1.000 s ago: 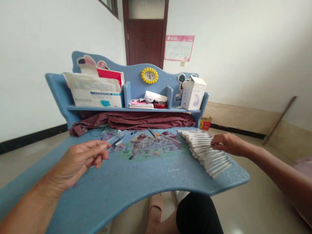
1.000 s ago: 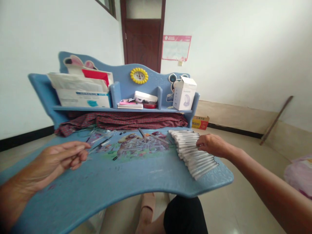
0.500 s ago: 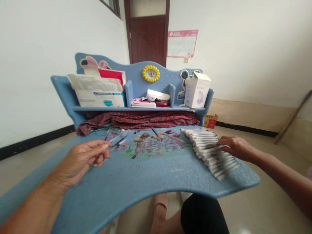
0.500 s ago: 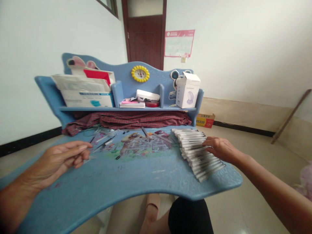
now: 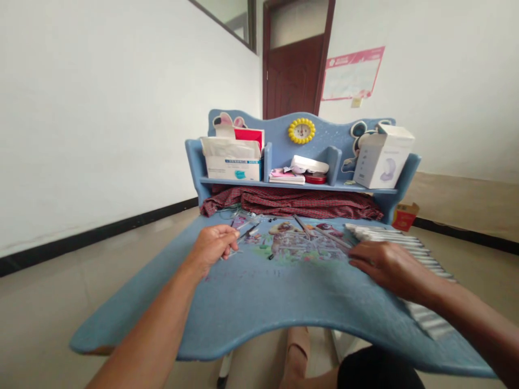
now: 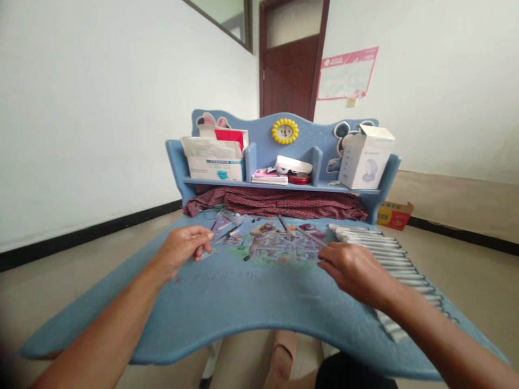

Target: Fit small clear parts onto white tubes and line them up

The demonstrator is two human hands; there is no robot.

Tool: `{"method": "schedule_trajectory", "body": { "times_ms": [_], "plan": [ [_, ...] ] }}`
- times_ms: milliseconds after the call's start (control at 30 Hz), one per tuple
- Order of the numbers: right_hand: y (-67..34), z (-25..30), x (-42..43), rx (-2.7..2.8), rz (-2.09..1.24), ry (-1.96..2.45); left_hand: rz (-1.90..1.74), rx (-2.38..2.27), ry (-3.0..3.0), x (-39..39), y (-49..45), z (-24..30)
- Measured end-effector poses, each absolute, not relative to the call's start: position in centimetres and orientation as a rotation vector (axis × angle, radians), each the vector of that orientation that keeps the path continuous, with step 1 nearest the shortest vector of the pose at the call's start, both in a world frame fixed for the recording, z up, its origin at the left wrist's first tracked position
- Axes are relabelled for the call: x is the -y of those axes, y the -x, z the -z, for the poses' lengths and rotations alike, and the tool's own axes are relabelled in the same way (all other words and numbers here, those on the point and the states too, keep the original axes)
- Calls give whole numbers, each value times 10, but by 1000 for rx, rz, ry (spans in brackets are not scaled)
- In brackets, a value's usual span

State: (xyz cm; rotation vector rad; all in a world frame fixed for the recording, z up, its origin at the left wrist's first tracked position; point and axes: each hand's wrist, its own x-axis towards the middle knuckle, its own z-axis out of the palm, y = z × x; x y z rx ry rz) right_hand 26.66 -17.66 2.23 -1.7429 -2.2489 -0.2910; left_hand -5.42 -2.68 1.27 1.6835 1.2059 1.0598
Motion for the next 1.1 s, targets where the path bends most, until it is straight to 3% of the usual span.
{"method": "schedule_trajectory", "body": {
  "times_ms": [367,667,900,1100],
  "plan": [
    [-200,-16,24,1963,137,2433,-1120,-1473,-1750,11,69,-2],
    [-205,-6,-5,1912,-89,2576,-926,-1620,-2002,9,71,6],
    [-181,-19,13,1912,-49,2475,-979,-1461,-1821,18,64,2],
    [-126,-28,52,2199,-67,1947,-910,-1103,-1436,28,59,-5]
  ]
}}
